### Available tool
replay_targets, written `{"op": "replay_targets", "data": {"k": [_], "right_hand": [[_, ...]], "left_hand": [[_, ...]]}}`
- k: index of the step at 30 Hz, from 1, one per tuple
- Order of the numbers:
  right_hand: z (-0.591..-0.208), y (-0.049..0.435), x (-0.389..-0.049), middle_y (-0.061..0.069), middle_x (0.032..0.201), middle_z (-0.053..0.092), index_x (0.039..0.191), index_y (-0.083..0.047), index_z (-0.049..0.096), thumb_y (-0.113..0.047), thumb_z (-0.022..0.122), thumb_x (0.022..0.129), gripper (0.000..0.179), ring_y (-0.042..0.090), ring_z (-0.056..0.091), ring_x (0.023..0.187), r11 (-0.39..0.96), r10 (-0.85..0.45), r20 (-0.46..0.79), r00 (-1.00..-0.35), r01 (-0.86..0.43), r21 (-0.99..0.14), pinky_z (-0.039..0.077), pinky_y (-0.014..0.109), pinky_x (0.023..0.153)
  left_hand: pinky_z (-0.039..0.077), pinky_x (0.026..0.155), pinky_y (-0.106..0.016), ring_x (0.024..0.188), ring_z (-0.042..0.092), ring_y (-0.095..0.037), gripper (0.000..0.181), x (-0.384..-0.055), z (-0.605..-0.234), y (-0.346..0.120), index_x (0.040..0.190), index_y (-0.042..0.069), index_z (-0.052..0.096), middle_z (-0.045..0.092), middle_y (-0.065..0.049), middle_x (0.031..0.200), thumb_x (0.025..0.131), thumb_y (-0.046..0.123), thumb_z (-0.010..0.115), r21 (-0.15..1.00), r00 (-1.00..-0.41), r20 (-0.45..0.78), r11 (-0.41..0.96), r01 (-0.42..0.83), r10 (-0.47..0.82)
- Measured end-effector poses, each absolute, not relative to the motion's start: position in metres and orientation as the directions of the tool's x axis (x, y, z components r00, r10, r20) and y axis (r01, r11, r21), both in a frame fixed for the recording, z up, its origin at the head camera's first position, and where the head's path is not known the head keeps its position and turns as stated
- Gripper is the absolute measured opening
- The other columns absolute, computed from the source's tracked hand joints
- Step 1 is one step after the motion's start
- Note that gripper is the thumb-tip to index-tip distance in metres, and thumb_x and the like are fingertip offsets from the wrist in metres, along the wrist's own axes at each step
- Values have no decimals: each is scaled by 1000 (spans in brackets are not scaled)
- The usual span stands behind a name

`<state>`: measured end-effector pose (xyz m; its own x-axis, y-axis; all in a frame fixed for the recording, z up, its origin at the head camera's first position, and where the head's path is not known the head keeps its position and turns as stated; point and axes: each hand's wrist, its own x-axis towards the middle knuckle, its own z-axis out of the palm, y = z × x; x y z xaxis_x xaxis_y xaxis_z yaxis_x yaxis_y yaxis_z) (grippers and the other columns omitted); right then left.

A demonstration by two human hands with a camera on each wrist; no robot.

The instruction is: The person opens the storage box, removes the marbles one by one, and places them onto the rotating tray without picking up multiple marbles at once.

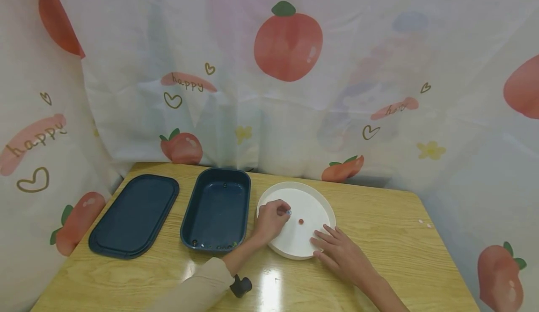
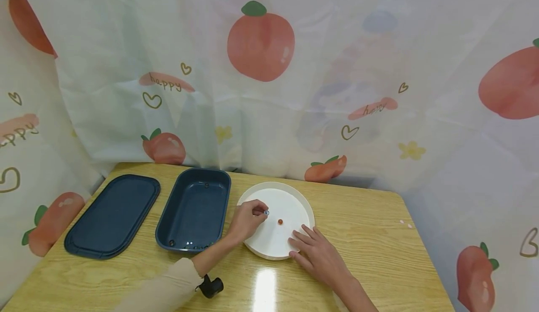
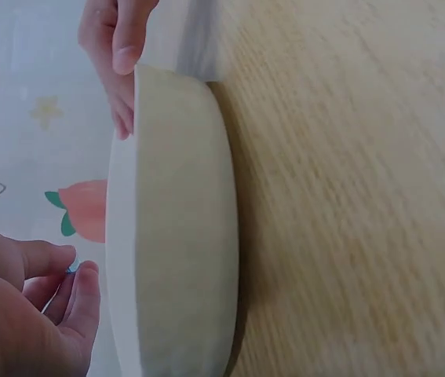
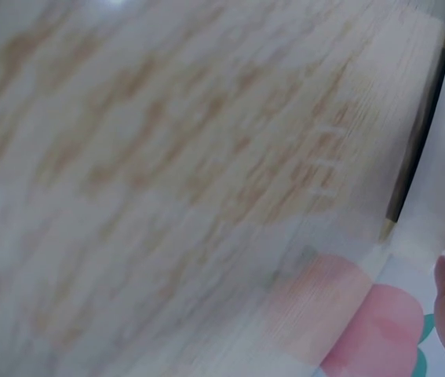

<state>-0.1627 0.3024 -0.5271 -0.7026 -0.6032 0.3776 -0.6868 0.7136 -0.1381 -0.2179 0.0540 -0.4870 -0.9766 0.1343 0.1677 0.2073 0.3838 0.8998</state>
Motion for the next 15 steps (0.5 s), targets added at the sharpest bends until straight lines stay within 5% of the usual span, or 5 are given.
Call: {"op": "replay_targets", "data": {"k": [15], "right_hand": [[-529, 304, -164, 4, 128, 66, 121, -14, 74, -30, 74, 90, 35, 34, 54, 128, 706, -610, 389, -691, -696, -129, 38, 55, 103]], "left_hand": [[53, 70, -25, 78, 66, -13, 5, -222, -514, 70, 89, 2, 75, 71, -4, 82, 86, -1, 74, 868, -977, 187, 447, 215, 108]]}}
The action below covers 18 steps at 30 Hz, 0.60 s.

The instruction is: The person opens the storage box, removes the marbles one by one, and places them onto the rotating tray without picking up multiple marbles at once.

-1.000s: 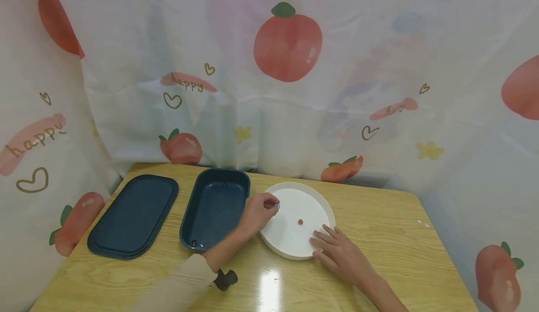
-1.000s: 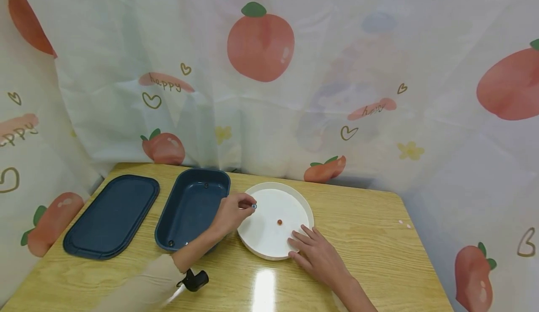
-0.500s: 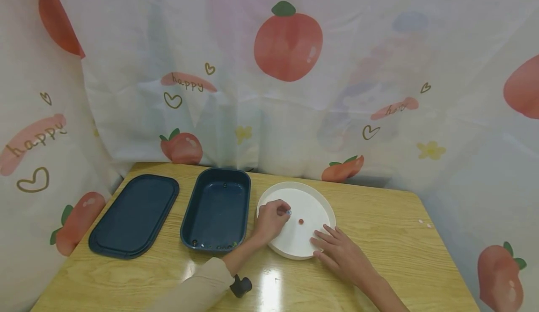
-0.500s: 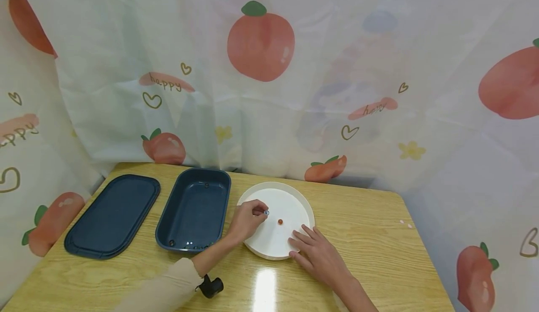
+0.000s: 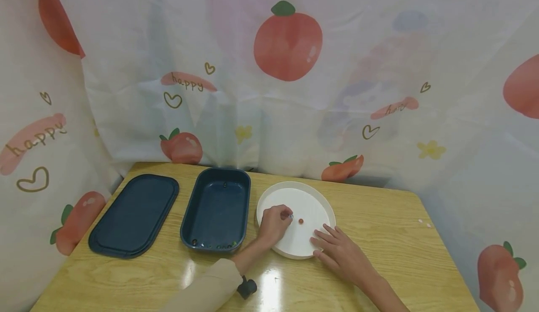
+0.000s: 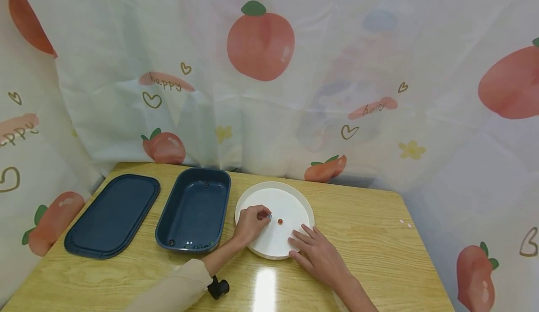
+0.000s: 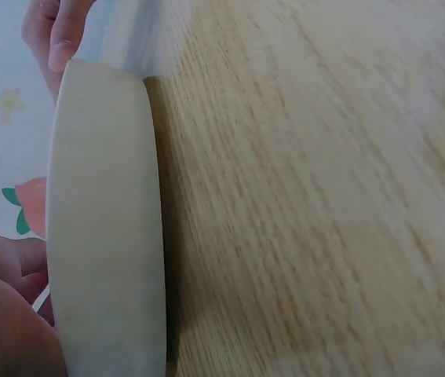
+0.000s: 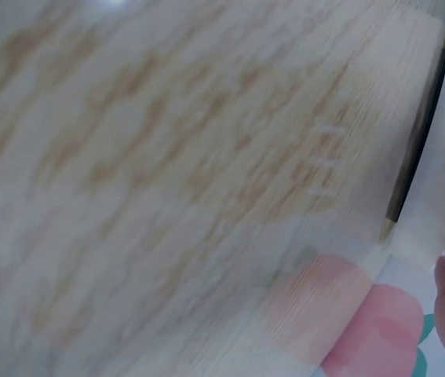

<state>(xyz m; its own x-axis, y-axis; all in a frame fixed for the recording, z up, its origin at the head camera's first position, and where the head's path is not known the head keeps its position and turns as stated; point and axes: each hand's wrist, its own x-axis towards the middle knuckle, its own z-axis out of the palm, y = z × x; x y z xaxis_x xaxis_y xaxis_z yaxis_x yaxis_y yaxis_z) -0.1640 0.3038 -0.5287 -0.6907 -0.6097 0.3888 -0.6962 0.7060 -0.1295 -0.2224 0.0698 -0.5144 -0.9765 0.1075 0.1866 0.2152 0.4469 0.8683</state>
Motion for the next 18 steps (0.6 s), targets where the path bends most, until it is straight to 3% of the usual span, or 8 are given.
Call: {"op": "replay_targets", "data": {"k": [18], "right_hand": [[-528, 302, -164, 4, 128, 67, 120, -14, 74, -30, 74, 90, 34, 34, 53, 128, 707, -609, 382, -695, -694, -134, 37, 56, 103]], "left_hand": [[52, 68, -22, 77, 65, -12, 3, -233, -521, 75, 87, 2, 74, 69, -1, 80, 85, 1, 76, 835, -983, 133, 520, 180, 127]]}}
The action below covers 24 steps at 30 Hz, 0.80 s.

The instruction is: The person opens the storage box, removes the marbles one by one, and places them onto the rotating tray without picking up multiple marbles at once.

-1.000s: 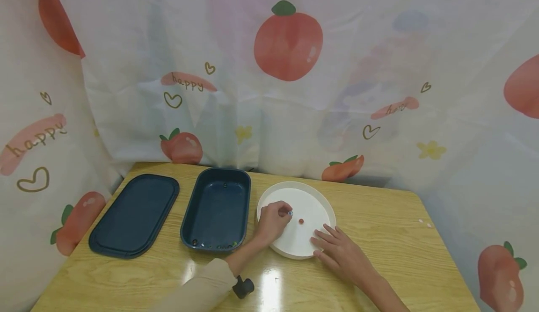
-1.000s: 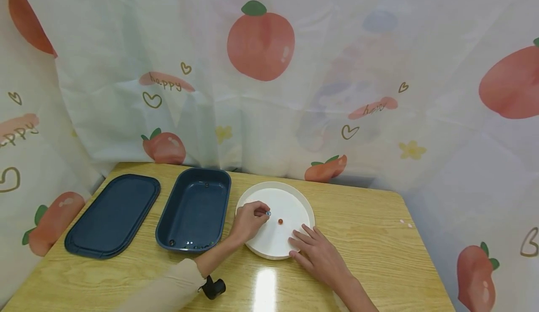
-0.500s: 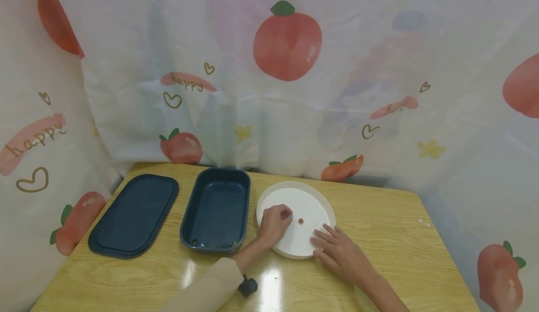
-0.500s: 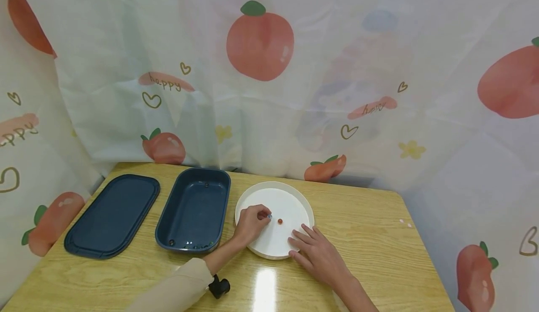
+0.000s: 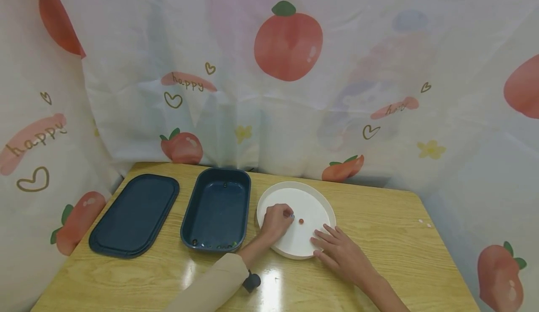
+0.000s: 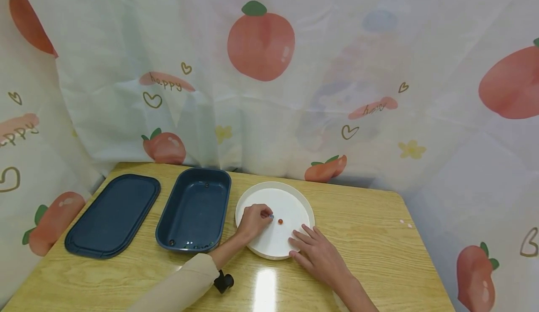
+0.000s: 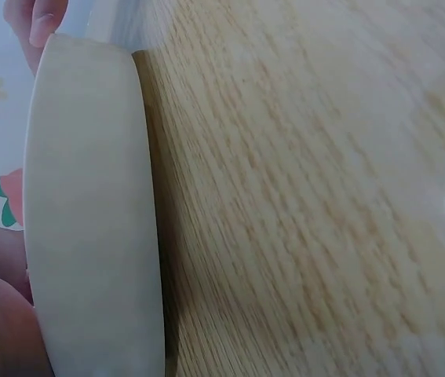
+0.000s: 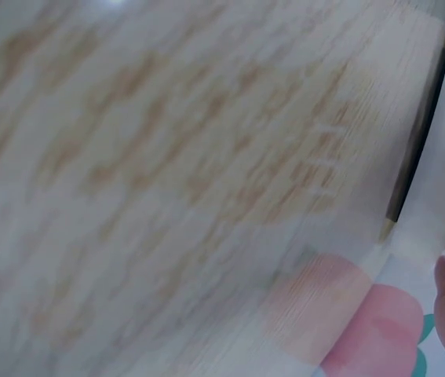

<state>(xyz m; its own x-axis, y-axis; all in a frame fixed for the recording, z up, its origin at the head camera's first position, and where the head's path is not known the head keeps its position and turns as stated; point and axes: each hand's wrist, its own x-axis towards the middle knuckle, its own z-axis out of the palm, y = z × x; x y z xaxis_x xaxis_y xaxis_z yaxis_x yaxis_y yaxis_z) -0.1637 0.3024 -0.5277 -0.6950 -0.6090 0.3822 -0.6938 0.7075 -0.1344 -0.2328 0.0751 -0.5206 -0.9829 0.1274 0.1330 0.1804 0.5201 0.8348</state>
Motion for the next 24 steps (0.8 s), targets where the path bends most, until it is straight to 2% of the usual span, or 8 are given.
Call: {"op": "replay_targets", "data": {"k": [18, 24], "right_hand": [[-528, 302, -162, 3, 129, 66, 121, -15, 74, -32, 73, 90, 35, 32, 53, 129, 715, -604, 378, -701, -686, -130, 36, 52, 105], [-528, 303, -163, 3, 130, 66, 122, -15, 74, -33, 73, 91, 36, 33, 52, 130, 718, -601, 372, -707, -682, -137, 31, 46, 111]], "left_hand": [[50, 66, -22, 72, 60, -10, 6, -236, -521, 78, 87, 4, 75, 65, 1, 75, 84, -2, 76, 800, -980, 141, 568, 195, 139], [50, 64, -22, 71, 60, -10, 8, -237, -519, 78, 88, 3, 75, 65, 1, 74, 83, -3, 75, 803, -982, 127, 567, 187, 143]]}}
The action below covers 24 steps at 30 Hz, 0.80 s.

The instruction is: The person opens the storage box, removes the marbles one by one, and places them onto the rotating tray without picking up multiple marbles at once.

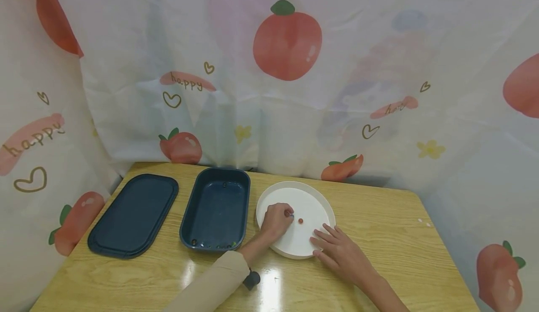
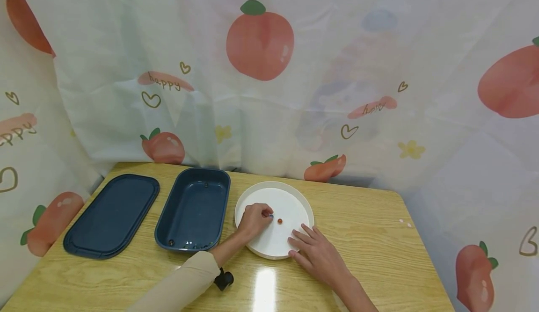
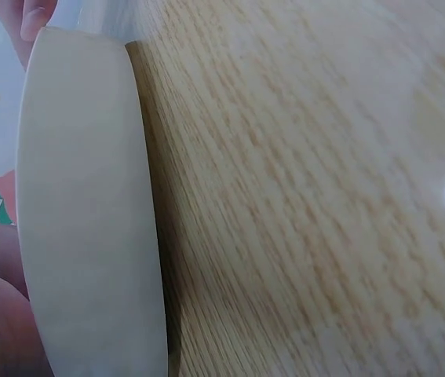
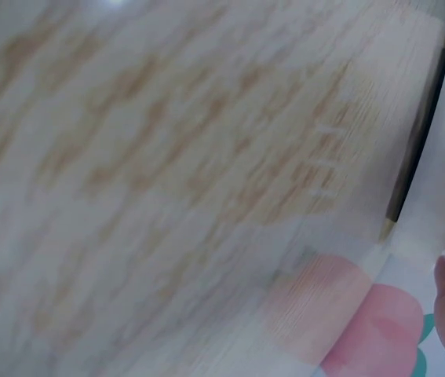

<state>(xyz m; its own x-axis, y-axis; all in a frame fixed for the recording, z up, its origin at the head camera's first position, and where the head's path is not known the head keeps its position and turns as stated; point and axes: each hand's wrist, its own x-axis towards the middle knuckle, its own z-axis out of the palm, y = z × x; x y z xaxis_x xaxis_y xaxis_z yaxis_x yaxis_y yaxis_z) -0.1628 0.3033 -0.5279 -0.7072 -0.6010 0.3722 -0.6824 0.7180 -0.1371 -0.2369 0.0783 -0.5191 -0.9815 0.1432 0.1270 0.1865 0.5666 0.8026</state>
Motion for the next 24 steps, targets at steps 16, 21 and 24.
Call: {"op": "replay_targets", "data": {"k": [16, 21, 24], "right_hand": [[-526, 303, -164, 4, 129, 66, 121, -15, 74, -32, 73, 91, 35, 33, 53, 129, 712, -604, 381, -700, -689, -135, 30, 45, 112], [-526, 303, -163, 4, 129, 66, 122, -15, 74, -32, 73, 91, 35, 33, 53, 129, 713, -604, 381, -700, -688, -134, 33, 49, 109], [-526, 303, -163, 3, 130, 66, 122, -16, 74, -32, 73, 90, 36, 33, 53, 129, 719, -601, 374, -706, -682, -134, 33, 48, 109]], "left_hand": [[50, 66, -23, 73, 59, -11, 9, -236, -514, 76, 90, 2, 75, 65, -2, 78, 83, -4, 74, 805, -983, 119, 566, 179, 141], [50, 66, -24, 73, 58, -12, 8, -235, -512, 76, 91, 2, 75, 64, -2, 78, 84, -3, 75, 801, -984, 106, 574, 169, 141], [50, 66, -24, 74, 58, -12, 8, -236, -512, 75, 91, 2, 75, 64, -2, 78, 85, -2, 75, 804, -986, 94, 574, 159, 140]]}}
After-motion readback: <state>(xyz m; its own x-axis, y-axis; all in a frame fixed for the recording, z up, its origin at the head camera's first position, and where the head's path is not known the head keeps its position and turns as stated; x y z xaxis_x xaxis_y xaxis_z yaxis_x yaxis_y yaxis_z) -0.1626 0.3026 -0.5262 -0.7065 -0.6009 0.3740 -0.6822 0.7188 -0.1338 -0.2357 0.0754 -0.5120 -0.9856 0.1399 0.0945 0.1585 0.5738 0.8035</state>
